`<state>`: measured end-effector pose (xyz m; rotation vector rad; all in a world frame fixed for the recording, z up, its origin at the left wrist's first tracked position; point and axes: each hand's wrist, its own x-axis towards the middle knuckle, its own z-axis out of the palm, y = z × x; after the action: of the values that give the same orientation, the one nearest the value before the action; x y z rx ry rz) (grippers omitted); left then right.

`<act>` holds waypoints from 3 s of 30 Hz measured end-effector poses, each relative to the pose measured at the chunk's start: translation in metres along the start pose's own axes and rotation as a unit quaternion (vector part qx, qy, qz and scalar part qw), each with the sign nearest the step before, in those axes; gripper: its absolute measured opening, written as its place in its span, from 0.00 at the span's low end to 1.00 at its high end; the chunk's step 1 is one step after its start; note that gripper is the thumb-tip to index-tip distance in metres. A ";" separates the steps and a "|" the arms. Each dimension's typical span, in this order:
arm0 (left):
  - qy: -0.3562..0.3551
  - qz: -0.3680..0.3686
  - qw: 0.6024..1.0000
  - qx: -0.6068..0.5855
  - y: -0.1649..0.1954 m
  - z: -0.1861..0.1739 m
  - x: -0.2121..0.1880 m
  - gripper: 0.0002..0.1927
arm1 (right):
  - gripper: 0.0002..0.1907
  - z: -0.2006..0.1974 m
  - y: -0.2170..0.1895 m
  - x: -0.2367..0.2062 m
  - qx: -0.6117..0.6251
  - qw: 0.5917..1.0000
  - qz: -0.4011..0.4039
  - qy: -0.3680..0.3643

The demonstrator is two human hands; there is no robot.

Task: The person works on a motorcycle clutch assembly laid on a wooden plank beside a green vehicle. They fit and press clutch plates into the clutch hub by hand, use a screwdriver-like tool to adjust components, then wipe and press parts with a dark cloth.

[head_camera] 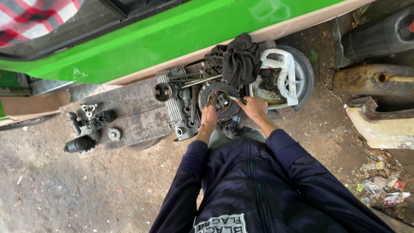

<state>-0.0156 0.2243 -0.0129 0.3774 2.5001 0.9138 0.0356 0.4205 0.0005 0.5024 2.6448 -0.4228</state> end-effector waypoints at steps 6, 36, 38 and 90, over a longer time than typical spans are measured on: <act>-0.020 -0.022 0.999 0.039 -0.004 0.004 0.001 0.42 | 0.40 0.001 -0.006 -0.012 0.022 0.999 -0.020 -0.041; -0.018 -0.056 0.997 0.041 -0.004 -0.008 -0.006 0.40 | 0.36 -0.004 -0.023 -0.010 0.009 0.999 -0.035 0.000; 0.002 -0.049 0.999 0.020 -0.007 -0.008 -0.009 0.42 | 0.37 0.001 -0.028 -0.013 0.010 0.998 -0.054 -0.003; 0.029 -0.120 0.983 0.137 -0.024 -0.007 -0.002 0.40 | 0.52 0.022 0.011 -0.015 0.112 0.977 0.091 -0.155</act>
<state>-0.0200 0.2017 -0.0233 0.1306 2.6583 0.4958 0.0600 0.4177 -0.0145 0.6822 2.2419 -0.6854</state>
